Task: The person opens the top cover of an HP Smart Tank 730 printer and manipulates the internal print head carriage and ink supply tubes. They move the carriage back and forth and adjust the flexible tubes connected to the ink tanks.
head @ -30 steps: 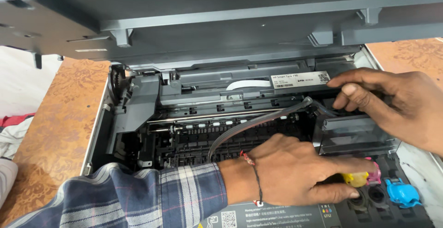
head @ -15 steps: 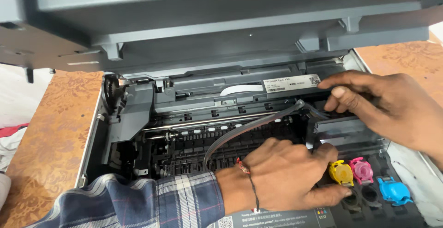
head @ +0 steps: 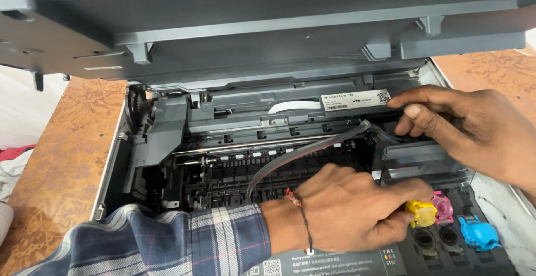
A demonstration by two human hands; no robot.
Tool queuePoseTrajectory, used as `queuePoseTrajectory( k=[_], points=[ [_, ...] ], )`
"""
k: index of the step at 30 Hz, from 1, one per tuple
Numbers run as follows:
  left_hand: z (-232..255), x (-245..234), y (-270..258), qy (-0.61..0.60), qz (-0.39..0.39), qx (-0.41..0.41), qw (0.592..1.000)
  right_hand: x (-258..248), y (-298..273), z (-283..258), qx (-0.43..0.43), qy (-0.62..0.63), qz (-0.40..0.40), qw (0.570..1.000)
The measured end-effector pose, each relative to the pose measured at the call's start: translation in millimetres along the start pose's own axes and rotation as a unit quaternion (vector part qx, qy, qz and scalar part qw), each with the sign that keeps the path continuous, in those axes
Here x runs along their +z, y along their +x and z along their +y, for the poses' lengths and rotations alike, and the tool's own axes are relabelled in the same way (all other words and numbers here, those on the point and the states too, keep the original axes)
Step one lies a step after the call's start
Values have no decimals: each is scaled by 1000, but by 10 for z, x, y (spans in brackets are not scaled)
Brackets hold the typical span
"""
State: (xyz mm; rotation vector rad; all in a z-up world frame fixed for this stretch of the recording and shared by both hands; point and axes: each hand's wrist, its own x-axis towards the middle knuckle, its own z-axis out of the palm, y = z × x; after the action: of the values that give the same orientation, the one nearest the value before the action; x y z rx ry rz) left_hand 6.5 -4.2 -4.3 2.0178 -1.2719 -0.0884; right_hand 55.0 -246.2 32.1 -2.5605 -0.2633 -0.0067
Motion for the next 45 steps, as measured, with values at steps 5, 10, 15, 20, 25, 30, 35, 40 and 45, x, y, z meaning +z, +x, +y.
queuePoseTrajectory(
  k=[5,10,15,20,25,30,35,40,45],
  points=[
    [-36,-8,36,-2,-35,-18,999,-1,-3,9,-7,11,0,1000],
    [-68,-44,27,-31,-61,-39,997,9,11,14,-3,-4,-5,1000],
    [-74,-38,14,-48,-46,-35,997,16,6,16,-12,-1,-5,1000],
    [-79,-19,10,-65,-51,-35,996,9,-4,24,-7,0,-7,1000],
    [-87,1,9,-54,-51,-37,997,25,-15,31,-16,25,-12,999],
    [-12,-48,2,-45,-51,-45,997,-12,-49,-26,-38,60,-16,997],
    [43,-71,-2,-35,-60,-63,996,-67,-86,-85,-177,40,-10,983],
    [21,-52,-2,-29,-60,-51,997,-63,-59,-57,-170,55,-17,984],
    [1,-20,-13,-11,-49,-38,998,-52,-42,-63,-116,32,-36,992]
  ],
)
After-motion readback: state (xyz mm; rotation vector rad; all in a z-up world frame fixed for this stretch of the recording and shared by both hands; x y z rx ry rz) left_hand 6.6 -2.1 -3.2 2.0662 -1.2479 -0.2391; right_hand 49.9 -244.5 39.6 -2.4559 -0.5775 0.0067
